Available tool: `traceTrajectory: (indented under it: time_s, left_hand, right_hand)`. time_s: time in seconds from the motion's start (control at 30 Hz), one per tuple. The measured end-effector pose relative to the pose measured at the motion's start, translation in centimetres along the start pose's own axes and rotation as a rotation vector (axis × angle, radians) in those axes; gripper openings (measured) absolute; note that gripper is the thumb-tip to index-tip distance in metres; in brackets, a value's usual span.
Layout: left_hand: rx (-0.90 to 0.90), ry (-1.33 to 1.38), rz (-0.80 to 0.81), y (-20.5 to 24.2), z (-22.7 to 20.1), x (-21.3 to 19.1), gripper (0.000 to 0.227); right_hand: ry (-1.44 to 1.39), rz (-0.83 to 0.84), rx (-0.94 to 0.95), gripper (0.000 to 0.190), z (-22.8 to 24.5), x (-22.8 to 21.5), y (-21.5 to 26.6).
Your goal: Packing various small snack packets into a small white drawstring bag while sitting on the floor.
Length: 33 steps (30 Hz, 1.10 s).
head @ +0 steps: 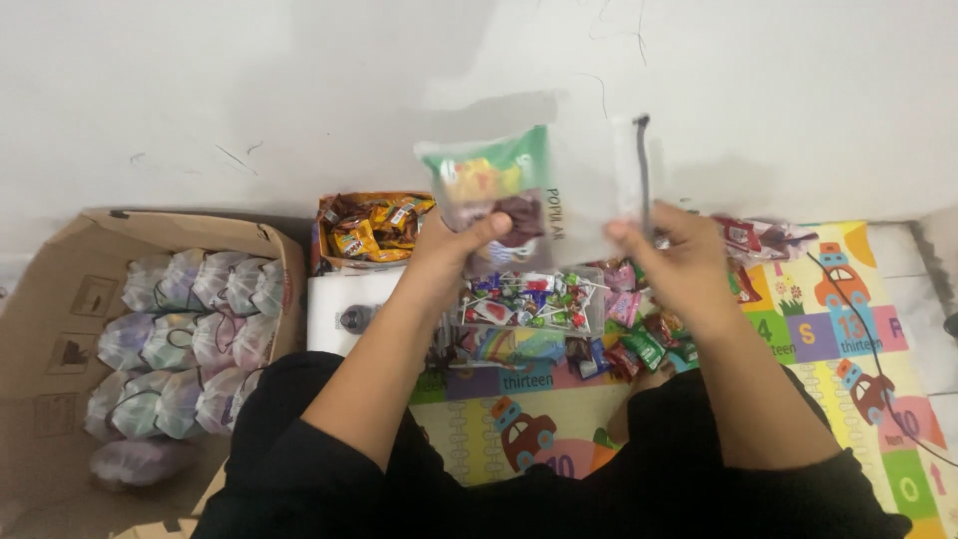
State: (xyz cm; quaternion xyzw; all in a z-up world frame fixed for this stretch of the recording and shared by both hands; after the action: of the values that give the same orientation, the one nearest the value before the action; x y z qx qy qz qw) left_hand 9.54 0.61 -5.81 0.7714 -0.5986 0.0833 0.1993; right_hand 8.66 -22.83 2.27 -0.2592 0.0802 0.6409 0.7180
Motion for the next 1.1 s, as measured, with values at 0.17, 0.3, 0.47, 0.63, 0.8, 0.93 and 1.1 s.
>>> traceTrajectory:
  time_s: [0.17,0.3,0.47,0.63,0.8,0.93,1.1]
  left_hand:
    - [0.039,0.063,-0.045,0.6,-0.8,1.0,0.091]
    - [0.060,0.157,-0.090,0.4,-1.0,1.4,0.091]
    - [-0.023,0.240,-0.065,0.7,2.9,2.6,0.083]
    - [-0.038,0.156,-0.119,1.9,4.5,2.2,0.074]
    - [0.025,-0.034,-0.169,0.0,0.9,0.5,0.054]
    - [0.167,-0.057,-0.096,-0.1,-1.3,0.4,0.039]
    - [0.260,-0.308,0.034,1.6,-3.9,0.8,0.066]
  right_hand:
    - [-0.215,-0.480,-0.104,0.020,-0.5,-1.9,-0.3]
    - [-0.511,-0.515,-0.012,0.029,2.2,1.3,1.3]
    - [-0.832,-0.095,0.194,0.083,0.8,8.9,3.1]
    - [-0.824,-0.111,0.333,0.027,-4.1,8.8,1.9]
    - [-0.775,-0.131,0.340,0.039,-4.8,7.2,0.2]
    - [-0.776,-0.204,0.255,0.044,-3.8,6.0,-0.4]
    - [-0.674,-0.193,0.246,0.054,-3.4,4.8,0.1]
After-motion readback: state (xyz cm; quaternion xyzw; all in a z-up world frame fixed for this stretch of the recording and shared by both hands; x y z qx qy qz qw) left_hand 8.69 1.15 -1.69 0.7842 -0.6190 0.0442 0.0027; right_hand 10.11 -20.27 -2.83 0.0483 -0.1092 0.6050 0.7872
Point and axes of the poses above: each hand's wrist, its own y-axis away from the middle knuckle, its own x-axis out of the palm, z = x × y, the point moved 7 cm from there along -y, towards the middle knuckle, and after that the axes turned 13 degrees about -z, right-handed, at the moved point
